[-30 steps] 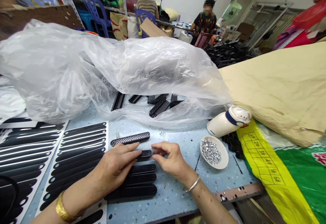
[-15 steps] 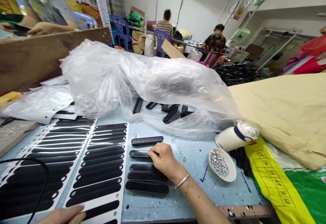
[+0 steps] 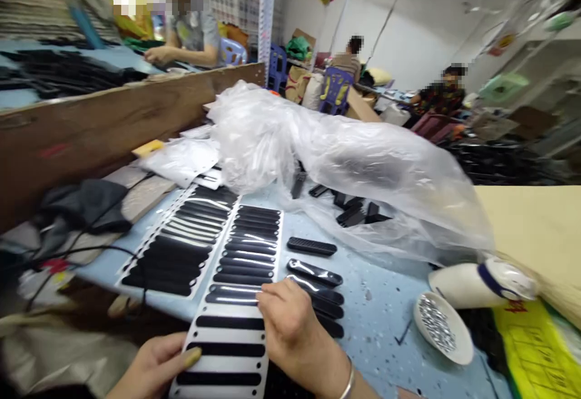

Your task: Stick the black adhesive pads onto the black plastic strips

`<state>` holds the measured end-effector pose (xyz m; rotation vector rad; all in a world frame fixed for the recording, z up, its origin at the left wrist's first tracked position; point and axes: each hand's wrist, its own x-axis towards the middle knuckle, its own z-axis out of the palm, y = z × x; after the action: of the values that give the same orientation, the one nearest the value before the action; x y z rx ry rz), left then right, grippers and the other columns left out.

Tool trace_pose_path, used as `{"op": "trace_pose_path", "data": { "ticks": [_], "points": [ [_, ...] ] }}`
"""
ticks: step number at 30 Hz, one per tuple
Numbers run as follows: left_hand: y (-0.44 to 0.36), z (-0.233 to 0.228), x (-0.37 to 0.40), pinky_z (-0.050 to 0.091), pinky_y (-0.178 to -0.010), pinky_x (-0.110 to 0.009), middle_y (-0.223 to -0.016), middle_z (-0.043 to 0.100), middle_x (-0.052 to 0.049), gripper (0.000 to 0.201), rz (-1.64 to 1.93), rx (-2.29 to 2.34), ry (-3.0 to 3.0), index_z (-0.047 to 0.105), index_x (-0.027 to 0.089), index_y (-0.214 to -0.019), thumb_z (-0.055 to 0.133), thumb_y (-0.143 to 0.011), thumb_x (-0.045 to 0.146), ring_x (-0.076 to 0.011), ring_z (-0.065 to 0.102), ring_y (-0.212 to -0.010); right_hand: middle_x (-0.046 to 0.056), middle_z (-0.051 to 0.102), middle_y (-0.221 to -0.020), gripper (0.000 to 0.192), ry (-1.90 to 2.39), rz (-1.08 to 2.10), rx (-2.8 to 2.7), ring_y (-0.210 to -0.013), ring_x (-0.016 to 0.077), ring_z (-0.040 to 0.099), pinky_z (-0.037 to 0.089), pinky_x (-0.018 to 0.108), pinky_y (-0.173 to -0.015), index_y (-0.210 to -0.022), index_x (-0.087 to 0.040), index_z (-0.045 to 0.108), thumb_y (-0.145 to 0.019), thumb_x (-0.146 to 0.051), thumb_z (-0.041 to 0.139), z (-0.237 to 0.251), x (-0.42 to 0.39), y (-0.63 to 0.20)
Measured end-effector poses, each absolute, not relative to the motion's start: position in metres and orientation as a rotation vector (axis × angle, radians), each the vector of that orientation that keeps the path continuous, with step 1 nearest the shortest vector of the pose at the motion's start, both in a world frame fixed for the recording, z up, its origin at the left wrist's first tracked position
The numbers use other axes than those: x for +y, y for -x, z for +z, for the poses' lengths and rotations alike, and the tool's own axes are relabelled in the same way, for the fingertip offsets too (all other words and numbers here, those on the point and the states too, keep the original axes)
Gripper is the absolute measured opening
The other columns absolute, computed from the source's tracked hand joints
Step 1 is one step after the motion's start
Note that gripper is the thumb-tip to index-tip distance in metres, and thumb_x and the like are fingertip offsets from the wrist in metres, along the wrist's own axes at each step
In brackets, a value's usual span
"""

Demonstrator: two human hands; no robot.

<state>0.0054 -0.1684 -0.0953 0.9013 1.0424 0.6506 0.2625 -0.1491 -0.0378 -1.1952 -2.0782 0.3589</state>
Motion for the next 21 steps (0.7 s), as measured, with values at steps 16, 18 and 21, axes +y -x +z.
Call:
{"op": "trace_pose_path", "data": {
  "ticks": [16, 18, 21],
  "points": [
    [0.003, -0.065, -0.172, 0.052, -0.072, -0.029, -0.08, 0.076, -0.011, 0.021, 0.815, 0.83, -0.369, 0.077, 0.011, -0.095, 0.074, -0.08, 0.024, -0.0194, 0.068, -0.071, 0.018, 0.063, -0.126, 0.034, 1.19, 0.276, -2.224, -0.125, 0.0374, 0.051, 0.046, 0.055, -0.094, -0.119, -0.012, 0.059, -0.085, -0.017, 0.06, -0.086, -0.193, -0.204],
    [-0.001, -0.065, -0.172, 0.051, -0.07, -0.027, -0.079, 0.076, -0.011, 0.021, 0.809, 0.828, -0.4, 0.077, 0.011, -0.094, 0.075, -0.079, 0.025, -0.0182, 0.068, -0.07, 0.018, 0.066, -0.122, 0.034, 1.139, 0.282, -2.2, -0.121, 0.0386, 0.054, 0.049, 0.055, -0.09, -0.117, -0.011, 0.06, -0.083, -0.018, 0.06, -0.084, -0.198, -0.201],
    [-0.004, -0.065, -0.174, 0.049, -0.066, -0.025, -0.078, 0.075, -0.009, 0.02, 0.821, 0.808, -0.406, 0.077, 0.012, -0.092, 0.079, -0.076, 0.024, -0.0161, 0.066, -0.066, 0.017, 0.071, -0.11, 0.029, 1.024, 0.298, -2.121, -0.11, 0.0384, 0.061, 0.053, 0.051, -0.08, -0.109, -0.013, 0.064, -0.081, -0.02, 0.061, -0.078, -0.205, -0.2]
  ]
}}
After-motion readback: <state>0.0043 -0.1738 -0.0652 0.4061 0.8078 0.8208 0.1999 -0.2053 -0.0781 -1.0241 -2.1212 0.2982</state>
